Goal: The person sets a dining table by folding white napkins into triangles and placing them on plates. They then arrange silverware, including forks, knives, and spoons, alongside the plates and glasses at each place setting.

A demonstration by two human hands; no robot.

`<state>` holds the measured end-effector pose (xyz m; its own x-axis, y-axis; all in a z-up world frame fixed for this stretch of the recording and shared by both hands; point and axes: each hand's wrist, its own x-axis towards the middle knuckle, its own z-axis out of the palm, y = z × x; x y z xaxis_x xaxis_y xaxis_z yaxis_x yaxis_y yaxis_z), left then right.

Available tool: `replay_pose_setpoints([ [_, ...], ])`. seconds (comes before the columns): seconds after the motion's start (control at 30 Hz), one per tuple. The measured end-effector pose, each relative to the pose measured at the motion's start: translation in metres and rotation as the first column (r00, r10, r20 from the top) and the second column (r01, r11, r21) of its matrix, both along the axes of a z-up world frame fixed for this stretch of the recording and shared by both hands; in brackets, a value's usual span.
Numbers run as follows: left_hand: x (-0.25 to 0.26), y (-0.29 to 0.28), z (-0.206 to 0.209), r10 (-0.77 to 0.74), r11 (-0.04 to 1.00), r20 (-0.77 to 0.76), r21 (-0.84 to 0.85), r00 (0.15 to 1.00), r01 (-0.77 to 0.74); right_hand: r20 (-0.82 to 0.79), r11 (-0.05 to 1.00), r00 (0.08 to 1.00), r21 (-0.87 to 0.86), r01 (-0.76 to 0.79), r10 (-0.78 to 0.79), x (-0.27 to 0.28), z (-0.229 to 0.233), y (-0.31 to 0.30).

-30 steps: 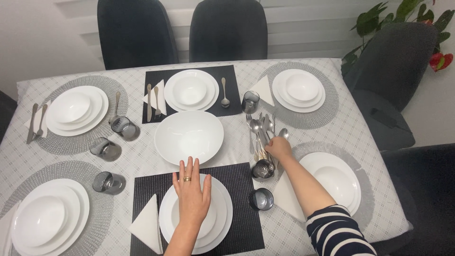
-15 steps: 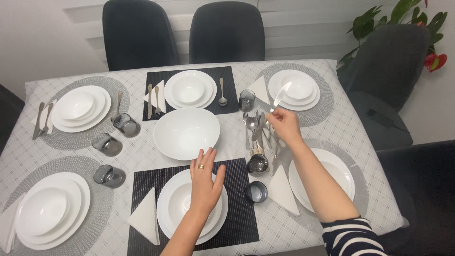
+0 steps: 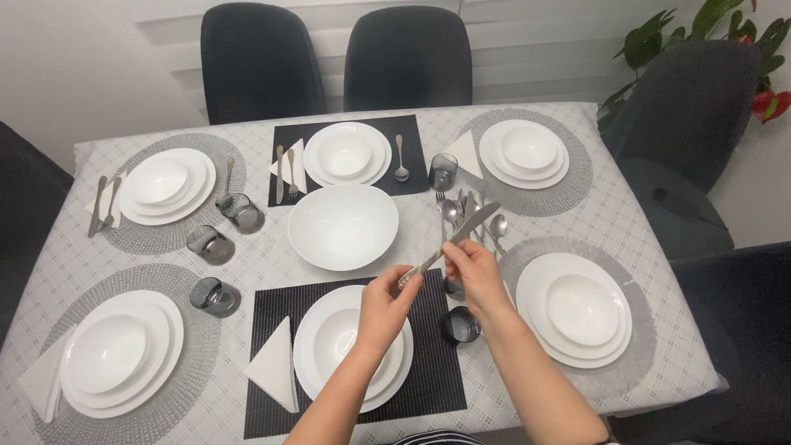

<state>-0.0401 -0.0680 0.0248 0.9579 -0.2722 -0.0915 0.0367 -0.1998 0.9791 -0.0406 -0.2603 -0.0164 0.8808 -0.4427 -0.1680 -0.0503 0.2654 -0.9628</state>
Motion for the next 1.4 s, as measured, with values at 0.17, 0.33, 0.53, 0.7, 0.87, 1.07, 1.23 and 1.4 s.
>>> replay_pose_setpoints([
  [0.17,0.002,0.011,0.019,0.066,0.997,0.038,-0.036,0.997,-0.064,-0.014,0.996,1.000,0.089,-0.018,0.020,-0.010,0.003,0.021],
  [0.33,0.011,0.026,0.017,0.100,0.995,0.041,-0.013,0.994,-0.100,-0.053,0.989,0.997,0.138,-0.043,0.051,-0.016,0.000,0.033],
  [0.53,0.024,0.042,0.024,0.088,0.996,0.056,0.007,0.995,-0.089,-0.154,0.973,0.961,0.047,-0.226,0.231,-0.040,0.047,0.046],
  [0.7,0.025,0.045,0.026,0.044,0.997,0.052,0.065,0.998,-0.047,-0.109,0.923,0.990,-0.365,-0.124,0.090,-0.051,0.050,0.032],
  [0.87,0.022,0.039,0.025,-0.034,0.996,0.063,0.081,0.997,0.029,-0.082,0.673,0.978,-0.715,-0.190,0.190,-0.056,0.085,0.034],
  [1.07,0.018,0.027,0.028,-0.072,0.993,0.062,0.098,0.995,0.066,-0.181,0.567,0.927,-0.747,-0.347,0.328,-0.061,0.089,0.031],
  [1.23,0.022,0.010,0.018,-0.063,0.993,0.039,0.099,0.997,0.059,-0.172,0.597,0.923,-0.719,-0.356,0.343,-0.057,0.067,0.014],
  [1.4,0.018,-0.017,0.013,-0.062,0.998,-0.006,0.011,0.998,0.062,-0.244,0.780,0.916,-0.482,-0.400,0.319,-0.043,0.039,-0.012],
])
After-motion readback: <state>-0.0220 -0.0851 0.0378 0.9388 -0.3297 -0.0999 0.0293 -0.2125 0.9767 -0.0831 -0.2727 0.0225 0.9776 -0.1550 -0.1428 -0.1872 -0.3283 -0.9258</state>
